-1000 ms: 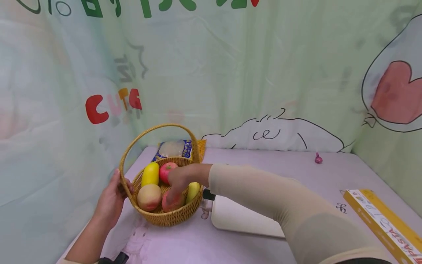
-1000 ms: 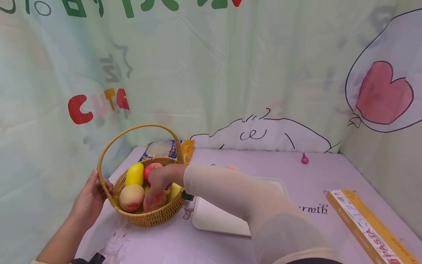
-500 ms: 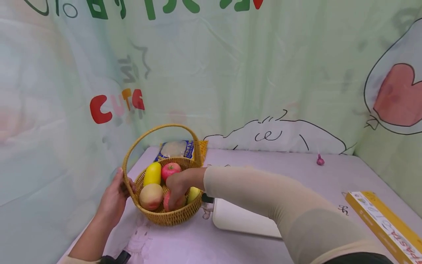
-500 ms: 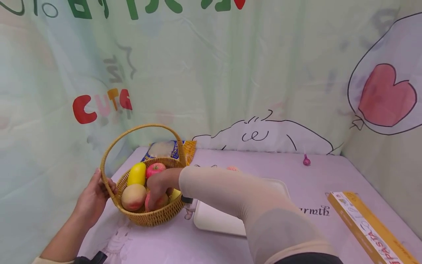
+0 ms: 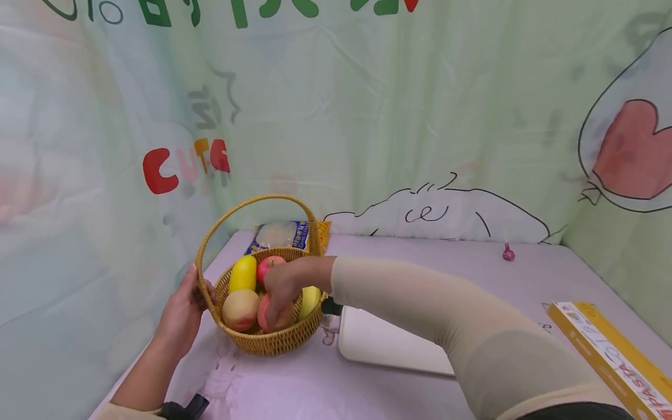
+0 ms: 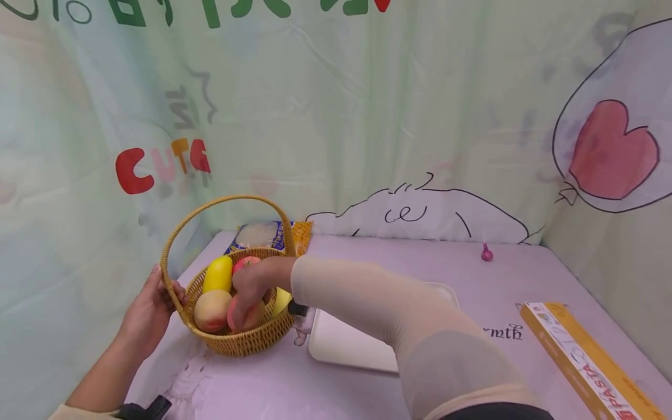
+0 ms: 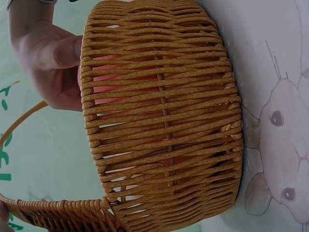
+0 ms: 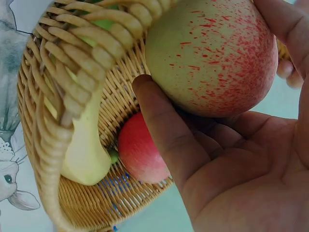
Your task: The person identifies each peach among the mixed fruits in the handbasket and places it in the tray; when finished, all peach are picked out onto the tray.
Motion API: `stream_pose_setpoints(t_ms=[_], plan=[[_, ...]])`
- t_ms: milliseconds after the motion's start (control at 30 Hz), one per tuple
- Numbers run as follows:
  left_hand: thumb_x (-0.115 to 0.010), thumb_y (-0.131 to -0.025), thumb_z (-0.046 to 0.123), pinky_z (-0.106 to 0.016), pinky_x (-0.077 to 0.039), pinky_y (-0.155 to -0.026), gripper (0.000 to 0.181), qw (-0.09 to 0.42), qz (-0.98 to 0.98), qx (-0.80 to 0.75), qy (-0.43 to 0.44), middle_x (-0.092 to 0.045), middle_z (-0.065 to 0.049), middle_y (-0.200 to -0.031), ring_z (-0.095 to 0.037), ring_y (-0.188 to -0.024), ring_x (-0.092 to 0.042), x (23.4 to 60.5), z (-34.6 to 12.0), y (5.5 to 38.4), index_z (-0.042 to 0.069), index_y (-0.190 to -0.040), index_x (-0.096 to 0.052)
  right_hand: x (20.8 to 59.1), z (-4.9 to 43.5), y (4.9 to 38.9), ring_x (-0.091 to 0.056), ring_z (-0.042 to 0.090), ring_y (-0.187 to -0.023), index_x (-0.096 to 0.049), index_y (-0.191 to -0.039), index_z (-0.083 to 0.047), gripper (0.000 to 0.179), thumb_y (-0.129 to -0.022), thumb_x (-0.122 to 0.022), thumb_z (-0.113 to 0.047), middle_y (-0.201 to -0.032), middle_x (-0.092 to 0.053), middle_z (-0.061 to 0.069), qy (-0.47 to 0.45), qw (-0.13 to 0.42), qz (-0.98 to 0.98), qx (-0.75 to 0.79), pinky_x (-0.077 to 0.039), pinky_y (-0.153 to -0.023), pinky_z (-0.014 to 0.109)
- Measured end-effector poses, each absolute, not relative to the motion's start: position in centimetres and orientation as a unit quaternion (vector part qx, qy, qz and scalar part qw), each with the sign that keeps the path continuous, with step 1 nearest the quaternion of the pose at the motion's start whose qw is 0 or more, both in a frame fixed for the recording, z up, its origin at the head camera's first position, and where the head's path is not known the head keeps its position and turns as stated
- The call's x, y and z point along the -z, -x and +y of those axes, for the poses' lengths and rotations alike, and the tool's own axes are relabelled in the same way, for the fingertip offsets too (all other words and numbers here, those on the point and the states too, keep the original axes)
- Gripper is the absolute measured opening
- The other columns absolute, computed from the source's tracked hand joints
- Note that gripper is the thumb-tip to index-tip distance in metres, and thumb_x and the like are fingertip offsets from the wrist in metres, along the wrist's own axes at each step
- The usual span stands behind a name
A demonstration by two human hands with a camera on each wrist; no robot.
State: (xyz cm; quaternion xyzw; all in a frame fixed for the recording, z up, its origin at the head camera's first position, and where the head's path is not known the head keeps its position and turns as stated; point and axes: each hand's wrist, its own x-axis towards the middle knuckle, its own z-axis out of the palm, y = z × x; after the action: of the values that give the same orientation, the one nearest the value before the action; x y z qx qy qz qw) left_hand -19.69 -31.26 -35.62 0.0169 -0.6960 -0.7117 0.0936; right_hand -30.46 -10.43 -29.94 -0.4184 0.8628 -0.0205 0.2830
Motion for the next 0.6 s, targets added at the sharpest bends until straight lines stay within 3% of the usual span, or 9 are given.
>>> stream_pose_setpoints(t_ms=[300,600], plan=[[-0.031,-0.109,0.06,-0.026,-0.043,-0.09,0.054,0.088,-0.7,0.708,-0.017,-0.056,0.003,-0.089,-0.017,-0.09,-0.054,35.5,-31.1,19.7,0.014,-0.098,-0.056,28.5,-8.8,30.7,-0.05,0.01,-0.071,-0.062,-0.077,-0.017,0.036,-0.085,-0.082,-0.046,-0.07,-0.05,-0.005,0.423,0.226,0.876,0.053,-0.037,-0.063,0.022],[-0.032,-0.109,0.06,-0.025,-0.044,-0.09,0.053,0.09,-0.692,0.716,-0.019,-0.056,0.005,-0.087,-0.015,-0.088,-0.055,35.5,-31.1,19.5,0.015,-0.096,-0.057,27.6,-6.5,30.5,-0.05,0.01,-0.071,-0.065,-0.08,-0.018,0.033,-0.087,-0.081,-0.046,-0.072,-0.054,-0.006,0.434,0.219,0.867,0.104,-0.039,-0.063,0.023]])
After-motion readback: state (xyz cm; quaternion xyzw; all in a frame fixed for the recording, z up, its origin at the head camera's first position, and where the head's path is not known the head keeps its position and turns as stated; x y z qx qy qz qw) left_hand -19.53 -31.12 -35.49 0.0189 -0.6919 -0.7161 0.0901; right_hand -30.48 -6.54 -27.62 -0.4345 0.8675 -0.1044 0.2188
